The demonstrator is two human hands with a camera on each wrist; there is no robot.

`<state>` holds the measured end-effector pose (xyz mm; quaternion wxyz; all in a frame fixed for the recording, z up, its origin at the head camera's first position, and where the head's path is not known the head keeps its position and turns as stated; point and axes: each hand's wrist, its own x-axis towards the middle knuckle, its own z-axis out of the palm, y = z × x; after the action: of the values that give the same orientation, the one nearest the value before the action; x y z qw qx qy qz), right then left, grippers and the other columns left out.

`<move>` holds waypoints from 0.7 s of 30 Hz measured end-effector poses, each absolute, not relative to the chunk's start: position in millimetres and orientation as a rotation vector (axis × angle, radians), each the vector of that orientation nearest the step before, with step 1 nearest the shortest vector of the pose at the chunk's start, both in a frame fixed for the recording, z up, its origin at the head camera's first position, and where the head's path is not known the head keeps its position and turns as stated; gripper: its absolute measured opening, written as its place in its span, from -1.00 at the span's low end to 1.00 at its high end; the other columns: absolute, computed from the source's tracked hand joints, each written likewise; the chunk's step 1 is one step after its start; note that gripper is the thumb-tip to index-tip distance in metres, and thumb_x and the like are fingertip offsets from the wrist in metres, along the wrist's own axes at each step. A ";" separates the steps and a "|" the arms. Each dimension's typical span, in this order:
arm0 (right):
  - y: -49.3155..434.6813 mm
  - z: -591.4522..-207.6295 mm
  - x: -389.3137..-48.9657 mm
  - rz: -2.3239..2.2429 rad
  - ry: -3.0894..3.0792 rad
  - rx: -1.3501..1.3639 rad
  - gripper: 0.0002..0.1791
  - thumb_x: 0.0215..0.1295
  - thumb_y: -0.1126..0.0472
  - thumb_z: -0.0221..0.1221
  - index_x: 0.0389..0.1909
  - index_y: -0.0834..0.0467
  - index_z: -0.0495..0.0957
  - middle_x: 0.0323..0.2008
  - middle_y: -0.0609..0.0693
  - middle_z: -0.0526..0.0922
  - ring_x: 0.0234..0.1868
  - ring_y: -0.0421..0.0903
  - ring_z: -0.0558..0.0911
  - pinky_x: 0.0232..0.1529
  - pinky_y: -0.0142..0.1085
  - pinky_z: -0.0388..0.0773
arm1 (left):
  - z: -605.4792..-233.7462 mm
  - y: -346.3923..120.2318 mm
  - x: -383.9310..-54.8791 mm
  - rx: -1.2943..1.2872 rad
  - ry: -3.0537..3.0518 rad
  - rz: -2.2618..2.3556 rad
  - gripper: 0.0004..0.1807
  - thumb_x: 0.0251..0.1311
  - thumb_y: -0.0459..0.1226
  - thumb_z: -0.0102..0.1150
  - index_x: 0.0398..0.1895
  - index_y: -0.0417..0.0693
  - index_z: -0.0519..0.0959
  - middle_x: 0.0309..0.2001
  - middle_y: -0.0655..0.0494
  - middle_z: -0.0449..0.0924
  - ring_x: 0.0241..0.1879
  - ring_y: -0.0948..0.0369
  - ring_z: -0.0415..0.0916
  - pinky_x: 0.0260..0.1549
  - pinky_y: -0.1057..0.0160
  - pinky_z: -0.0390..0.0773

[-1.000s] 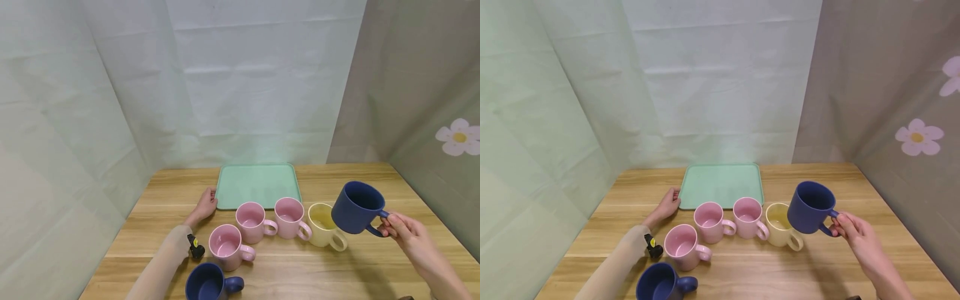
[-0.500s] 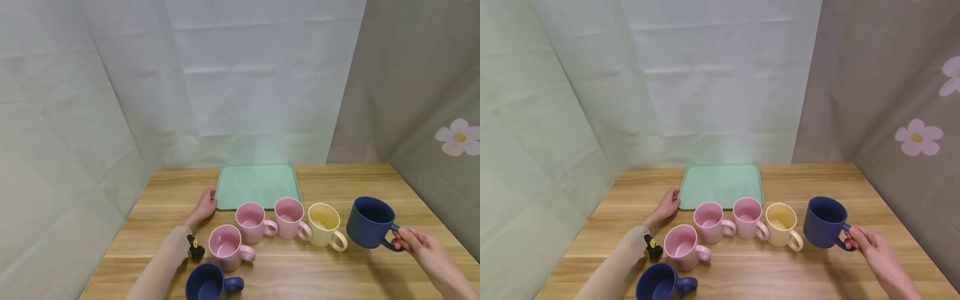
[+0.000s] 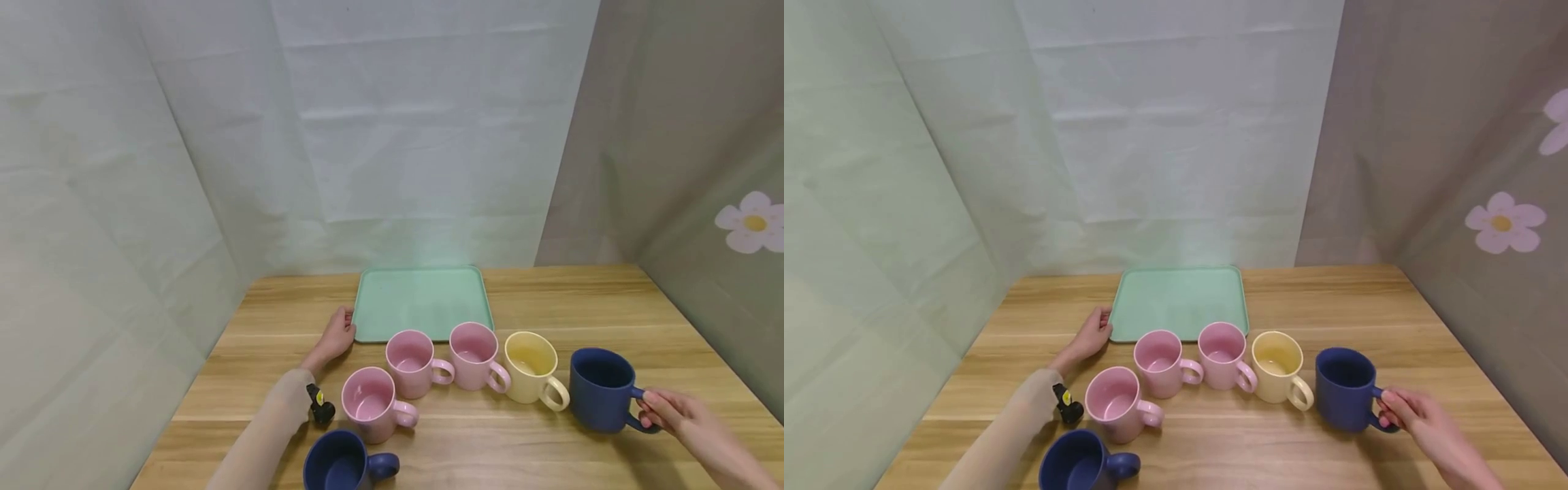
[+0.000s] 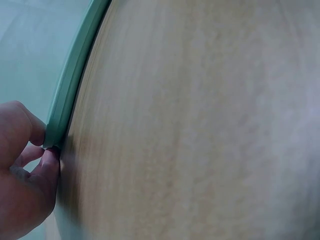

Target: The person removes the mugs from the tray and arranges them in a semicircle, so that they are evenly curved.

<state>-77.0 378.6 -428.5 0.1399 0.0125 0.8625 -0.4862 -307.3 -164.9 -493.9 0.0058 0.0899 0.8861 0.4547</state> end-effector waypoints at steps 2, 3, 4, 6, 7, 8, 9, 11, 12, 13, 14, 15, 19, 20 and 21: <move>379.1 -431.6 -76.0 -1.446 2.458 -0.054 -0.56 0.58 0.15 -0.37 -0.29 0.31 0.40 -0.39 -0.19 0.52 -0.33 -0.32 0.54 -0.35 -0.57 0.33 | -494.5 -165.4 -306.7 0.280 2.773 1.425 -0.57 0.27 -0.54 -0.17 0.21 -0.56 0.21 0.14 -0.49 0.36 0.18 -0.25 0.38 0.21 -0.10 0.47; 379.3 -433.4 -75.2 -1.470 2.444 -0.091 -0.57 0.58 0.17 -0.38 -0.30 0.32 0.40 -0.38 -0.20 0.51 -0.34 -0.31 0.54 -0.35 -0.57 0.33 | -494.4 -165.4 -306.2 0.273 2.771 1.428 -0.57 0.27 -0.54 -0.17 0.21 -0.55 0.21 0.14 -0.48 0.36 0.18 -0.24 0.38 0.21 -0.09 0.47; 378.9 -434.9 -74.7 -1.484 2.446 -0.127 -0.58 0.58 0.20 -0.38 -0.31 0.33 0.39 -0.39 -0.21 0.51 -0.34 -0.28 0.54 -0.36 -0.57 0.33 | -494.8 -165.6 -306.0 0.272 2.771 1.429 -0.57 0.27 -0.54 -0.17 0.21 -0.55 0.21 0.14 -0.48 0.36 0.18 -0.24 0.38 0.21 -0.09 0.47; 378.0 -436.7 -74.3 -1.494 2.450 -0.152 -0.58 0.58 0.20 -0.37 -0.32 0.35 0.37 -0.39 -0.21 0.50 -0.34 -0.26 0.53 -0.36 -0.56 0.32 | -495.1 -166.3 -305.2 0.268 2.773 1.428 -0.56 0.26 -0.53 -0.17 0.21 -0.55 0.21 0.14 -0.48 0.36 0.18 -0.24 0.38 0.21 -0.10 0.47; 377.3 -437.1 -74.3 -1.488 2.455 -0.154 -0.58 0.58 0.20 -0.37 -0.32 0.36 0.37 -0.39 -0.21 0.50 -0.34 -0.26 0.53 -0.36 -0.56 0.32 | -495.2 -166.7 -305.2 0.264 2.772 1.431 -0.56 0.26 -0.53 -0.16 0.21 -0.55 0.21 0.14 -0.47 0.36 0.18 -0.24 0.38 0.22 -0.10 0.46; 376.7 -437.0 -74.6 -1.479 2.453 -0.146 -0.57 0.58 0.19 -0.36 -0.31 0.37 0.38 -0.39 -0.21 0.51 -0.34 -0.27 0.53 -0.36 -0.55 0.34 | -495.3 -167.1 -304.9 0.262 2.772 1.431 -0.56 0.26 -0.53 -0.16 0.21 -0.55 0.21 0.14 -0.47 0.36 0.18 -0.23 0.37 0.22 -0.10 0.46; 376.3 -436.5 -75.1 -1.468 2.440 -0.147 -0.56 0.58 0.18 -0.35 -0.30 0.38 0.38 -0.38 -0.20 0.51 -0.33 -0.27 0.52 -0.35 -0.54 0.35 | -495.4 -167.6 -304.9 0.258 2.771 1.432 -0.56 0.26 -0.53 -0.16 0.21 -0.54 0.21 0.15 -0.47 0.36 0.18 -0.23 0.37 0.22 -0.10 0.46; 376.0 -434.9 -76.3 -1.438 2.414 -0.169 -0.55 0.58 0.17 -0.35 -0.29 0.41 0.38 -0.37 -0.21 0.52 -0.33 -0.28 0.51 -0.35 -0.52 0.37 | -495.7 -168.5 -305.1 0.263 2.777 1.431 -0.56 0.26 -0.53 -0.16 0.21 -0.55 0.21 0.14 -0.47 0.36 0.18 -0.23 0.38 0.21 -0.11 0.46; 376.1 -434.3 -76.8 -1.426 2.401 -0.195 -0.56 0.58 0.18 -0.34 -0.28 0.43 0.39 -0.37 -0.22 0.53 -0.32 -0.28 0.51 -0.35 -0.51 0.39 | -495.7 -168.8 -305.2 0.267 2.779 1.433 -0.56 0.25 -0.53 -0.17 0.21 -0.55 0.21 0.14 -0.48 0.36 0.18 -0.24 0.38 0.21 -0.11 0.46; 376.7 -433.9 -77.2 -1.425 2.374 -0.232 -0.56 0.58 0.19 -0.34 -0.27 0.44 0.39 -0.36 -0.22 0.54 -0.32 -0.27 0.52 -0.35 -0.49 0.41 | -495.8 -169.2 -305.3 0.273 2.780 1.436 -0.56 0.25 -0.54 -0.17 0.20 -0.56 0.21 0.14 -0.48 0.36 0.17 -0.24 0.38 0.21 -0.11 0.47; 377.3 -433.7 -77.6 -1.430 2.340 -0.270 -0.57 0.58 0.20 -0.34 -0.27 0.45 0.38 -0.35 -0.23 0.54 -0.32 -0.26 0.52 -0.35 -0.47 0.42 | -495.9 -169.4 -305.2 0.277 2.782 1.434 -0.56 0.24 -0.54 -0.17 0.20 -0.56 0.21 0.13 -0.49 0.36 0.17 -0.24 0.38 0.20 -0.11 0.47; 378.2 -433.9 -77.3 -1.434 2.316 -0.323 -0.59 0.57 0.23 -0.34 -0.28 0.45 0.37 -0.35 -0.23 0.54 -0.31 -0.25 0.53 -0.35 -0.46 0.44 | -495.9 -169.6 -305.2 0.279 2.782 1.437 -0.56 0.24 -0.54 -0.17 0.20 -0.56 0.21 0.13 -0.49 0.36 0.17 -0.24 0.39 0.20 -0.10 0.48; 382.0 -437.7 -75.0 -1.471 2.190 -0.558 -0.68 0.53 0.38 -0.32 -0.29 0.45 0.37 -0.38 -0.12 0.57 -0.30 -0.15 0.55 -0.39 -0.41 0.45 | -495.6 -169.6 -305.0 0.276 2.775 1.450 -0.56 0.24 -0.55 -0.16 0.20 -0.56 0.21 0.12 -0.49 0.36 0.16 -0.24 0.39 0.20 -0.10 0.48; 382.7 -439.1 -74.1 -1.466 2.164 -0.612 -0.70 0.51 0.41 -0.31 -0.29 0.43 0.37 -0.39 -0.08 0.57 -0.30 -0.15 0.54 -0.41 -0.40 0.43 | -495.4 -169.7 -305.1 0.277 2.779 1.444 -0.56 0.23 -0.54 -0.16 0.20 -0.56 0.22 0.12 -0.49 0.36 0.16 -0.24 0.39 0.19 -0.10 0.48; 383.4 -440.5 -73.2 -1.467 2.127 -0.658 -0.72 0.49 0.44 -0.31 -0.29 0.43 0.37 -0.38 -0.03 0.58 -0.31 -0.13 0.54 -0.43 -0.39 0.40 | -495.1 -169.8 -305.5 0.274 2.778 1.443 -0.56 0.24 -0.54 -0.16 0.20 -0.56 0.22 0.12 -0.48 0.36 0.16 -0.23 0.39 0.20 -0.10 0.48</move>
<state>-73.2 383.4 -440.5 0.2354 -0.2400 0.7754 -0.5346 -305.5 -169.8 -495.1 -0.0006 0.0870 0.8841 0.4591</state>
